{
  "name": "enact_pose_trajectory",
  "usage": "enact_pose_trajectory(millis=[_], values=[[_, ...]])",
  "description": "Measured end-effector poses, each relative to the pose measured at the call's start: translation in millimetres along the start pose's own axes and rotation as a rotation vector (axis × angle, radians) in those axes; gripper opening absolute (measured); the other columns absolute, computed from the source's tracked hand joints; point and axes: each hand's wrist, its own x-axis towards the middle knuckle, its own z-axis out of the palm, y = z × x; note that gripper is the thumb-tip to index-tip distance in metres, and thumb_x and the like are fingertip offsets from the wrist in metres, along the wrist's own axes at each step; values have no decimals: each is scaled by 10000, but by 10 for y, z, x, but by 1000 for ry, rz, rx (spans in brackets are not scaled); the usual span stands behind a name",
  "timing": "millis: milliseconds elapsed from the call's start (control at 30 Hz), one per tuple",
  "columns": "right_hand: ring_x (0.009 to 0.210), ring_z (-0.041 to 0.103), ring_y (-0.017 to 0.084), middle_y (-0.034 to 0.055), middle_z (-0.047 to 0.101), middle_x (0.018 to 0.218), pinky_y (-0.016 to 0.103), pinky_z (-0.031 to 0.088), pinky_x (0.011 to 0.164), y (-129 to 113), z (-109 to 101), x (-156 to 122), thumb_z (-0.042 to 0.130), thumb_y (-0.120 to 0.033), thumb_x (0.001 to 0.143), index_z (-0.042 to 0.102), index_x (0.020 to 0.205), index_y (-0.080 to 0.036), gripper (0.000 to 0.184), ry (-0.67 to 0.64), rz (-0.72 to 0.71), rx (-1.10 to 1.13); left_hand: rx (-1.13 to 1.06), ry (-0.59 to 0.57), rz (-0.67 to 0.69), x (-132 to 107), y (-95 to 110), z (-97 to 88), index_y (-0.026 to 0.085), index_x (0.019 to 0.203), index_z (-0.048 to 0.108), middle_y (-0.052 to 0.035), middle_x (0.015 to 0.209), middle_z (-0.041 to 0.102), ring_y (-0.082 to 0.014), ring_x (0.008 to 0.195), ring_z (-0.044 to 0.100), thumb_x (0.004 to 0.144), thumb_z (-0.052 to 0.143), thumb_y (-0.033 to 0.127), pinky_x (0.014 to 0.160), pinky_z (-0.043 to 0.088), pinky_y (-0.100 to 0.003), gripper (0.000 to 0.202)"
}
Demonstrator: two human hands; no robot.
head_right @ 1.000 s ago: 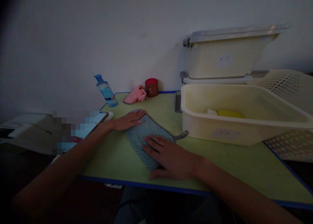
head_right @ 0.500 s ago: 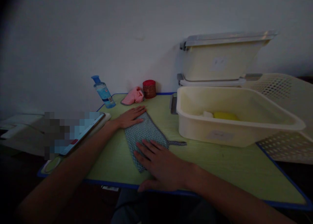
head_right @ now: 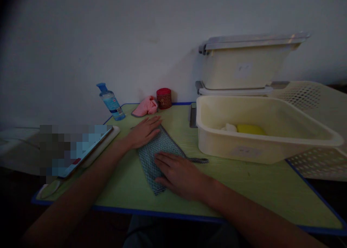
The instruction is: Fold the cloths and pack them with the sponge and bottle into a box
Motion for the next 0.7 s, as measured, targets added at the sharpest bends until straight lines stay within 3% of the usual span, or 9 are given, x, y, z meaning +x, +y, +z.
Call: enact_pose_trajectory(millis=[67, 167, 333, 533, 700], values=[[1274, 376, 229, 148, 432, 1357, 378, 326, 1065, 2, 35, -2, 415, -339, 895, 470, 1278, -55, 480, 4, 1, 4, -25, 5, 24, 1, 172, 2, 142, 1368, 320, -104, 1480, 233, -218, 1361, 208, 940, 168, 397, 1100, 141, -398, 521], [1286, 357, 229, 151, 426, 1361, 389, 317, 1071, 6, 55, -20, 414, -329, 894, 468, 1280, -56, 476, 19, -1, 11, -56, -83, 17, 1, 291, 84, 188, 1391, 275, -91, 1492, 198, -259, 1364, 189, 925, 185, 478, 1080, 170, -448, 557], [1294, 345, 233, 152, 407, 1373, 395, 318, 1072, -5, 35, -14, 396, -301, 901, 449, 1294, -47, 471, -9, 3, -3, -82, -112, -140, -4, 132, 176, 195, 1409, 229, -81, 1500, 173, -281, 1371, 148, 895, 196, 552, 1081, 151, -480, 627], [1292, 348, 224, 140, 409, 1374, 383, 323, 1072, -16, 38, -15, 395, -292, 902, 451, 1294, -53, 462, -11, -4, -32, -85, -101, -505, -18, -1, 169, 179, 1416, 214, -127, 1494, 165, -390, 1345, 158, 855, 191, 620, 1014, 153, -630, 714], [1287, 357, 215, 134, 401, 1379, 382, 333, 1067, -2, 70, -22, 388, -307, 906, 444, 1303, -78, 462, 34, -11, -32, -92, -108, -439, 22, -51, 192, 179, 1418, 206, -134, 1498, 142, -393, 1347, 148, 856, 167, 619, 1004, 138, -651, 715]])
